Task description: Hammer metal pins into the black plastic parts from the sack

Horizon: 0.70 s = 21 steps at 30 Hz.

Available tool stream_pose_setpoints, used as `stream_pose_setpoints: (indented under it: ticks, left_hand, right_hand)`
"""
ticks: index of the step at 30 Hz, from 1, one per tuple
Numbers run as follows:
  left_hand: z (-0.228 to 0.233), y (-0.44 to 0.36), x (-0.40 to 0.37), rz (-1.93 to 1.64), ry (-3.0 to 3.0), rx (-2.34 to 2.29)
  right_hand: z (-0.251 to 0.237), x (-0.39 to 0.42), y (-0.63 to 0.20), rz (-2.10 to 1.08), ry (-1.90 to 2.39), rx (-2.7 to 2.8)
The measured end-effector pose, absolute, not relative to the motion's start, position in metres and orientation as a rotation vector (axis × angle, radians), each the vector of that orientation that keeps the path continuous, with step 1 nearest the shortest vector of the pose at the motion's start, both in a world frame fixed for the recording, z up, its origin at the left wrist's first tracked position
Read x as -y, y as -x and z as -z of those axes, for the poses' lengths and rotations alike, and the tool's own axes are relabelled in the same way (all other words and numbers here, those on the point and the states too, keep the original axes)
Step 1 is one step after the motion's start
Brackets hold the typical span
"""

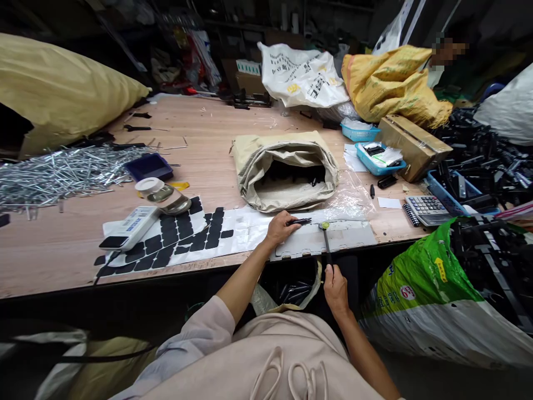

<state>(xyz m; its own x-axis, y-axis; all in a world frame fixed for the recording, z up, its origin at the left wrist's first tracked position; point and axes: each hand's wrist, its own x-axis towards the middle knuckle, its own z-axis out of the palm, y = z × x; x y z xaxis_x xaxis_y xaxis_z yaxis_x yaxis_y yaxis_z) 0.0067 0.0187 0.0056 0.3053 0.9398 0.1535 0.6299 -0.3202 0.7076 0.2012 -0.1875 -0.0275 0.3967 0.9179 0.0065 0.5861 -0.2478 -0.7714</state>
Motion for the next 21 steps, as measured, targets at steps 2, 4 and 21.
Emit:
stream_pose_setpoints:
  ticks: [2, 4, 21]
  left_hand:
    - [-0.007, -0.006, -0.020, -0.753, -2.056, -1.373]
    - [-0.007, -0.006, -0.020, -0.742, -2.076, -1.360]
    - [-0.010, -0.007, -0.016, -0.722, -2.108, -1.351]
  right_hand:
    - [0.024, 0.189, -0.202, -0.621, 1.939, 1.278]
    - [0.019, 0.190, -0.200, -0.626, 1.923, 1.278]
    - [0.000, 0.171, -0.177, -0.605, 1.913, 1.454]
